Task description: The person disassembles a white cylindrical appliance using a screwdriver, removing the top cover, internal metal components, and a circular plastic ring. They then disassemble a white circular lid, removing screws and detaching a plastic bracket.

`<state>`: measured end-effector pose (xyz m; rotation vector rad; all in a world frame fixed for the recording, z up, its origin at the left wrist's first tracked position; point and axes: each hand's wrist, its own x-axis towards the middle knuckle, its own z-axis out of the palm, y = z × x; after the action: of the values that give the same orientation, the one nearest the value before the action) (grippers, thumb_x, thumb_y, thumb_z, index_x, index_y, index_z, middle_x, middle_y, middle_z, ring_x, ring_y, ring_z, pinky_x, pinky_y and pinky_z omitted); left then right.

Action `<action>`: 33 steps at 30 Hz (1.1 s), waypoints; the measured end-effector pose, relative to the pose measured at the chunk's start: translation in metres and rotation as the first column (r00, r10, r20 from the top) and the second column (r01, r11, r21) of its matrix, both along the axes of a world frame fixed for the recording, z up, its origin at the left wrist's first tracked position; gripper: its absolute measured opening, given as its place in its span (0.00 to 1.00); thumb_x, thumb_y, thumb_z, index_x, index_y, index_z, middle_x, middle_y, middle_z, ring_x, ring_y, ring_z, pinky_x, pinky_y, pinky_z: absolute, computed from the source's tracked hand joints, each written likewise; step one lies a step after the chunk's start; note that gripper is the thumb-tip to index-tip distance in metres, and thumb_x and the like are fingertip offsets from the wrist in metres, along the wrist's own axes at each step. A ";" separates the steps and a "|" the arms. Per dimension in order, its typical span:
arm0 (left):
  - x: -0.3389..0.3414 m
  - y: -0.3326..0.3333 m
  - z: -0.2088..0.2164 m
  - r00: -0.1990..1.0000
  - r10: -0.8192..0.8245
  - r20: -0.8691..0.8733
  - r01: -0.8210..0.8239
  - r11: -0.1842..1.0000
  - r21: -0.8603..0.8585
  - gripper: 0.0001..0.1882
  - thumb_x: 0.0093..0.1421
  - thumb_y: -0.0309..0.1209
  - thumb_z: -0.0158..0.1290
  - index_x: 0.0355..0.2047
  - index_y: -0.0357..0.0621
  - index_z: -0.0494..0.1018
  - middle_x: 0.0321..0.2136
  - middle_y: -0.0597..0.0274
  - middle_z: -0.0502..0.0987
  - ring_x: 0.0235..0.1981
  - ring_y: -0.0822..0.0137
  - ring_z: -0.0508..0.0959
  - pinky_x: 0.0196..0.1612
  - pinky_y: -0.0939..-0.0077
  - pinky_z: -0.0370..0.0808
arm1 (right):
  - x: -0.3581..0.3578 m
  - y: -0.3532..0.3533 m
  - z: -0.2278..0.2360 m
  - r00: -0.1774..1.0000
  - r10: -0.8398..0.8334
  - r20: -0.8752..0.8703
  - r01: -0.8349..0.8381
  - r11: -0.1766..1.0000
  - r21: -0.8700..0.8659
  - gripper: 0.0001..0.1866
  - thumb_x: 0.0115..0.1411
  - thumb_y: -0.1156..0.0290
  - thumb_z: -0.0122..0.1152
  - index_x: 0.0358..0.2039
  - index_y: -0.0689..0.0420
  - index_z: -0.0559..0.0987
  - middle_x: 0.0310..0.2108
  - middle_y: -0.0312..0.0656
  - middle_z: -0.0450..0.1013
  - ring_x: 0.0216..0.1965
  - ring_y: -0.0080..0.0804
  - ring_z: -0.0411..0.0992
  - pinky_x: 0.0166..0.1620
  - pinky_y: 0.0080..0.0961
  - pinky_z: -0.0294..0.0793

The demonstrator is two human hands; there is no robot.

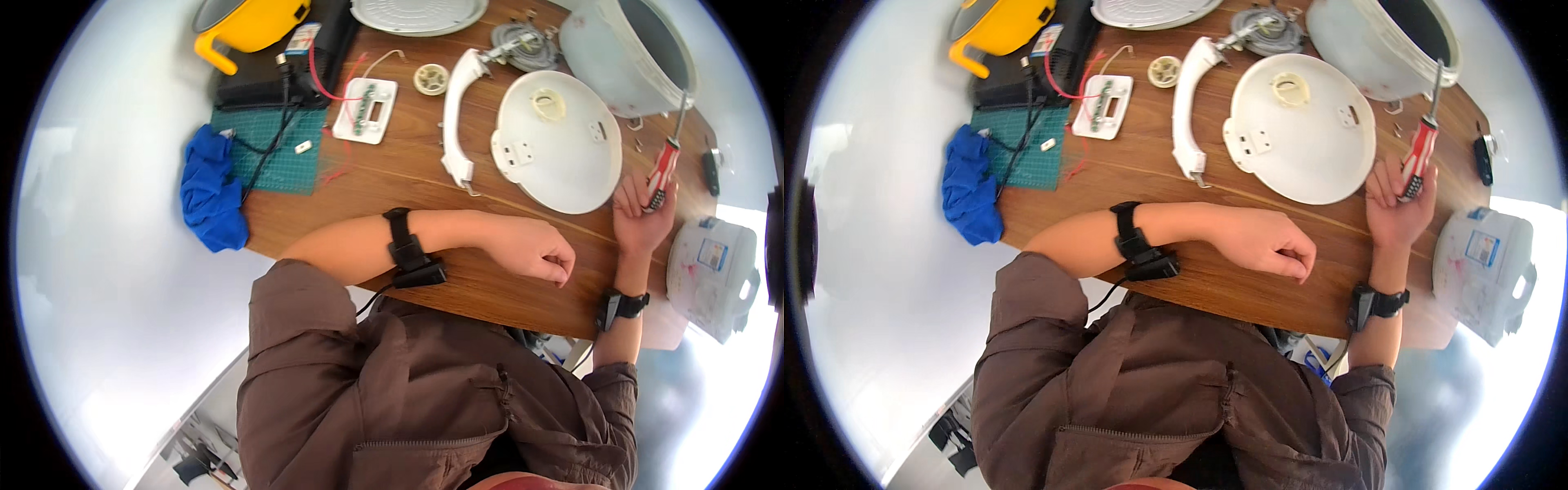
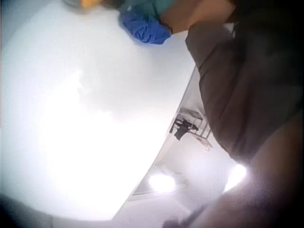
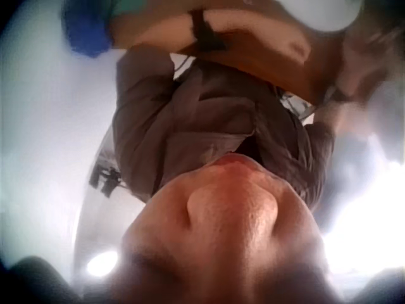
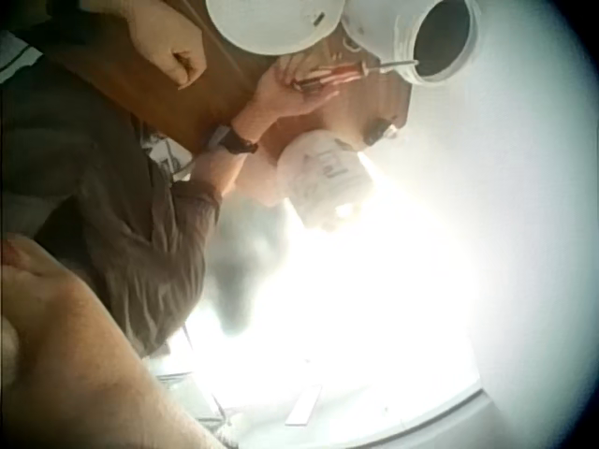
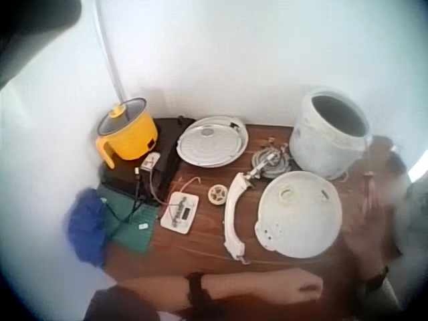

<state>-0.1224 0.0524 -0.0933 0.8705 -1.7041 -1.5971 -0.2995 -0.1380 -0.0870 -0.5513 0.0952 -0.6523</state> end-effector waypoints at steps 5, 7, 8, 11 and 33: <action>0.002 0.000 0.005 1.000 0.004 -0.022 -0.002 0.998 0.063 0.12 0.72 0.36 0.51 0.41 0.40 0.79 0.35 0.61 0.84 0.36 0.68 0.80 0.42 0.71 0.75 | -0.003 -0.003 -0.004 0.998 -0.044 -0.035 0.044 0.999 -0.011 0.28 0.75 0.54 0.47 0.68 0.57 0.65 0.23 0.33 0.58 0.23 0.20 0.54 0.28 0.19 0.55; 0.002 0.001 0.003 0.999 -0.003 -0.035 0.005 0.998 0.064 0.13 0.72 0.36 0.51 0.41 0.39 0.78 0.36 0.62 0.84 0.36 0.69 0.80 0.42 0.71 0.75 | -0.005 -0.003 -0.005 0.998 -0.052 -0.035 0.051 0.998 -0.026 0.28 0.76 0.54 0.46 0.68 0.57 0.65 0.23 0.33 0.58 0.23 0.19 0.53 0.28 0.19 0.55; 0.002 0.001 0.002 0.999 -0.002 -0.038 0.005 0.998 0.065 0.13 0.72 0.36 0.51 0.41 0.39 0.78 0.36 0.62 0.84 0.36 0.69 0.80 0.42 0.71 0.75 | -0.004 -0.002 -0.005 0.998 -0.054 -0.035 0.053 0.998 -0.030 0.28 0.76 0.54 0.46 0.68 0.57 0.65 0.23 0.33 0.58 0.23 0.19 0.53 0.28 0.19 0.55; 0.001 -0.001 -0.001 0.999 -0.010 -0.033 0.011 0.999 0.032 0.12 0.72 0.36 0.52 0.41 0.39 0.78 0.37 0.62 0.84 0.37 0.70 0.80 0.43 0.71 0.75 | -0.005 -0.005 -0.004 0.997 -0.077 -0.027 0.076 0.997 -0.034 0.28 0.76 0.54 0.46 0.68 0.57 0.66 0.23 0.33 0.58 0.22 0.20 0.53 0.28 0.19 0.55; 0.042 0.042 0.084 0.962 0.259 0.083 -0.252 0.964 -0.089 0.10 0.71 0.33 0.55 0.42 0.40 0.80 0.36 0.68 0.83 0.37 0.78 0.78 0.43 0.79 0.75 | -0.007 -0.007 0.000 0.999 -0.018 0.028 0.019 0.998 -0.051 0.19 0.76 0.56 0.46 0.56 0.57 0.72 0.24 0.33 0.59 0.22 0.20 0.55 0.27 0.19 0.55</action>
<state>-0.0808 0.0944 -0.0096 1.0932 -1.6303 -1.3278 -0.3067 -0.1453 -0.0870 -0.5917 0.0581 -0.6816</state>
